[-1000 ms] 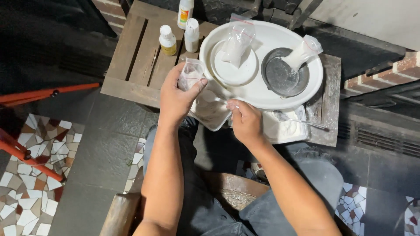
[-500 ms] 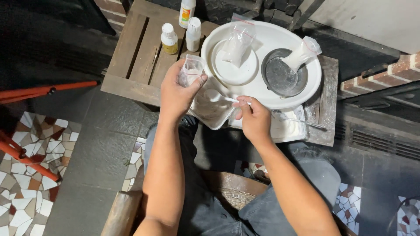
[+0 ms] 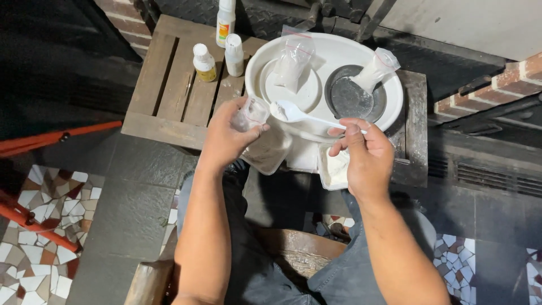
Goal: Portioning white powder from a container into small plastic bags using a spoon at a small table.
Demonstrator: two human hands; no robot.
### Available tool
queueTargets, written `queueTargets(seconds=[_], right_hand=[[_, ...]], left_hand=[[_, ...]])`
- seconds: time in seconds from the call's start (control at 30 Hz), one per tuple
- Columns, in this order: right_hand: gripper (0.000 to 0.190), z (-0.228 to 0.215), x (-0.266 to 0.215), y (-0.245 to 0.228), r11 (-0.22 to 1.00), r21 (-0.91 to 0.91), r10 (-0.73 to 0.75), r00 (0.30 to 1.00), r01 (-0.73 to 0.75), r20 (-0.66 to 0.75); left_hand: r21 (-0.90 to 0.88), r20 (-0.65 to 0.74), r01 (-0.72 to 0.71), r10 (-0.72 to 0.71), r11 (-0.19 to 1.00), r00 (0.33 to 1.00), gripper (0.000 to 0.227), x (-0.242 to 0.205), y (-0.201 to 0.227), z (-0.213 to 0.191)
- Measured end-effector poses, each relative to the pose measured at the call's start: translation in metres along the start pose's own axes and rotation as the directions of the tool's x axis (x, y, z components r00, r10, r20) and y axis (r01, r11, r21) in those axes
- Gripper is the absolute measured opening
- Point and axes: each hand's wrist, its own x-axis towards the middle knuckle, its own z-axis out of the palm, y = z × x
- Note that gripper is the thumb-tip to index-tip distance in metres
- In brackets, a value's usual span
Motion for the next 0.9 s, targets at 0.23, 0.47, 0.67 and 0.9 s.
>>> queueTargets(seconds=[0.23,0.47,0.67,0.9], right_hand=[[0.016,0.024,-0.007,-0.015,0.958,-0.238,-0.137,0.985,0.158,0.105],[0.012,0.035,-0.011,-0.037,0.582,-0.379,-0.560,0.693,0.719,0.454],[0.011,0.031,-0.009,-0.045,0.562,-0.332,-0.618,0.652,0.757,0.440],[0.022,0.013,-0.011,-0.031,0.758,-0.301,-0.541,0.816,0.579,0.206]], left_hand=[[-0.006,0.115,0.002,-0.001,1.000,0.993,0.069,0.000,0.012,0.002],[-0.052,0.116,0.057,-0.050,0.997,0.992,0.074,0.002,0.018,-0.005],[-0.087,0.111,0.080,-0.071,0.993,0.991,0.072,0.001,0.018,-0.008],[-0.262,-0.088,0.169,-0.198,0.950,0.976,0.058,0.006,0.008,-0.010]])
